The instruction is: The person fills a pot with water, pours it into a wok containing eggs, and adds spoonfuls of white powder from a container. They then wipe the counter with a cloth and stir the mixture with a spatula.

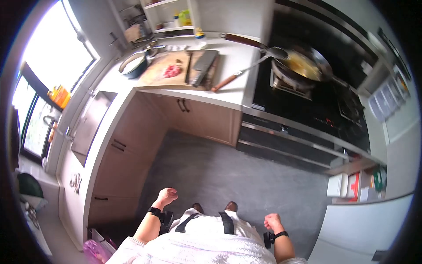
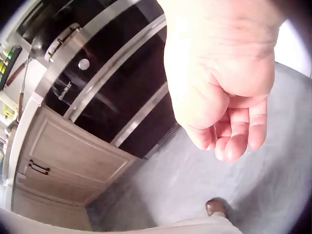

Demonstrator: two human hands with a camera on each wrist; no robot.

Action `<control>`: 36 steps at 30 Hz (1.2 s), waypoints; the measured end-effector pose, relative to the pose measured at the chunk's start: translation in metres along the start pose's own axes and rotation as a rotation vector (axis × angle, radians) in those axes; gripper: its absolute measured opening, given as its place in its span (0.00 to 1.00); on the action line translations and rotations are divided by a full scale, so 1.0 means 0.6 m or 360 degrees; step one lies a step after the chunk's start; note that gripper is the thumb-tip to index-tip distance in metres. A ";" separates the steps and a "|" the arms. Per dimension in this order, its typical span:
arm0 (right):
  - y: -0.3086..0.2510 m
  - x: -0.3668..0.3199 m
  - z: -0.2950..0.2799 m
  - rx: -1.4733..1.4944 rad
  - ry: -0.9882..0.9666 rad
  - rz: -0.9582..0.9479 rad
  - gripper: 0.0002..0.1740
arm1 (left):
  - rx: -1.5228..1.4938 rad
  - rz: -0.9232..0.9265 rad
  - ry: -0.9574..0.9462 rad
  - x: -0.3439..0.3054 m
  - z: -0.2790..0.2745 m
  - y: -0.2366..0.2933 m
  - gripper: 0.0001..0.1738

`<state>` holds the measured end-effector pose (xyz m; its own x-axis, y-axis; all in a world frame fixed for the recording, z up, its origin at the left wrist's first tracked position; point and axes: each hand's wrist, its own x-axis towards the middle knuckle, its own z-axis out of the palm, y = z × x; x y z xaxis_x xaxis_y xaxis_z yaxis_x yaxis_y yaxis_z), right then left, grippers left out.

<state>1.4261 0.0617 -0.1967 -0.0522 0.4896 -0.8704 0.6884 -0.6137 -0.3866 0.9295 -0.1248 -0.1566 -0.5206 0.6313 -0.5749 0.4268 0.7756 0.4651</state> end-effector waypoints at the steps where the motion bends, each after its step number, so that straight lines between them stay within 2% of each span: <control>1: 0.004 0.011 0.002 -0.0032 -0.0004 0.0060 0.08 | -0.0064 -0.0064 0.0005 0.000 -0.004 -0.013 0.18; 4: -0.021 0.028 0.008 -0.0153 0.0026 0.0161 0.08 | 0.0023 -0.0207 0.0061 -0.014 -0.013 -0.094 0.19; 7: -0.085 0.034 0.024 -0.0204 0.0057 0.0184 0.08 | -0.0052 -0.0513 -0.0037 -0.033 -0.024 -0.166 0.20; 9: -0.140 0.043 0.041 -0.0172 0.0036 -0.0007 0.08 | -0.0164 -0.0643 -0.0077 -0.029 -0.032 -0.207 0.19; 10: -0.172 0.043 0.051 -0.0143 0.0018 -0.0074 0.07 | -0.0168 -0.0633 -0.0092 -0.022 -0.049 -0.204 0.19; 12: -0.247 0.050 0.077 -0.0093 0.0009 -0.0249 0.07 | -0.0257 -0.0794 -0.0183 0.001 -0.091 -0.205 0.18; 13: -0.283 0.046 0.091 -0.0081 0.0018 -0.0339 0.08 | -0.0149 -0.0483 -0.0118 0.034 -0.092 -0.245 0.16; 14: -0.334 0.029 0.110 -0.0032 0.0031 -0.0373 0.08 | -0.0029 -0.0108 -0.0048 0.064 -0.112 -0.259 0.08; 15: -0.370 0.029 0.123 -0.0029 -0.0018 -0.0479 0.08 | 0.0163 -0.0048 0.0059 0.097 -0.132 -0.260 0.05; 17: -0.460 0.017 0.156 -0.0117 -0.0071 -0.0682 0.08 | 0.0433 0.0065 0.0084 0.159 -0.193 -0.243 0.07; 18: -0.507 -0.002 0.174 -0.0132 -0.0110 -0.0746 0.08 | -0.0126 -0.0119 0.0252 0.176 -0.209 -0.254 0.17; 20: -0.594 -0.017 0.210 -0.0140 -0.0047 -0.0775 0.09 | -0.0270 -0.0176 0.0230 0.218 -0.257 -0.257 0.20; 22: -0.684 -0.049 0.247 -0.0189 -0.0039 -0.0906 0.10 | -0.0220 -0.0108 0.0209 0.232 -0.304 -0.251 0.20; 24: -0.770 -0.077 0.278 -0.0147 -0.0163 -0.1023 0.11 | -0.0283 -0.0132 0.0172 0.238 -0.330 -0.257 0.20; 27: -0.911 -0.141 0.316 -0.0029 -0.0339 -0.1188 0.11 | -0.0103 -0.0025 0.0253 0.248 -0.324 -0.299 0.21; 32: -1.168 -0.201 0.326 0.0230 -0.0638 -0.1458 0.13 | -0.0163 -0.0220 0.0085 0.251 -0.284 -0.324 0.21; 36: -1.373 -0.147 0.329 0.0138 -0.0514 -0.1549 0.11 | -0.0342 -0.0451 0.0044 0.263 -0.260 -0.335 0.21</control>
<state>0.7209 0.4020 0.1383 -0.7603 0.6168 -0.2038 0.1898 -0.0892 -0.9778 0.6462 -0.1805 -0.2354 -0.6173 0.3882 -0.6843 0.0985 0.9011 0.4224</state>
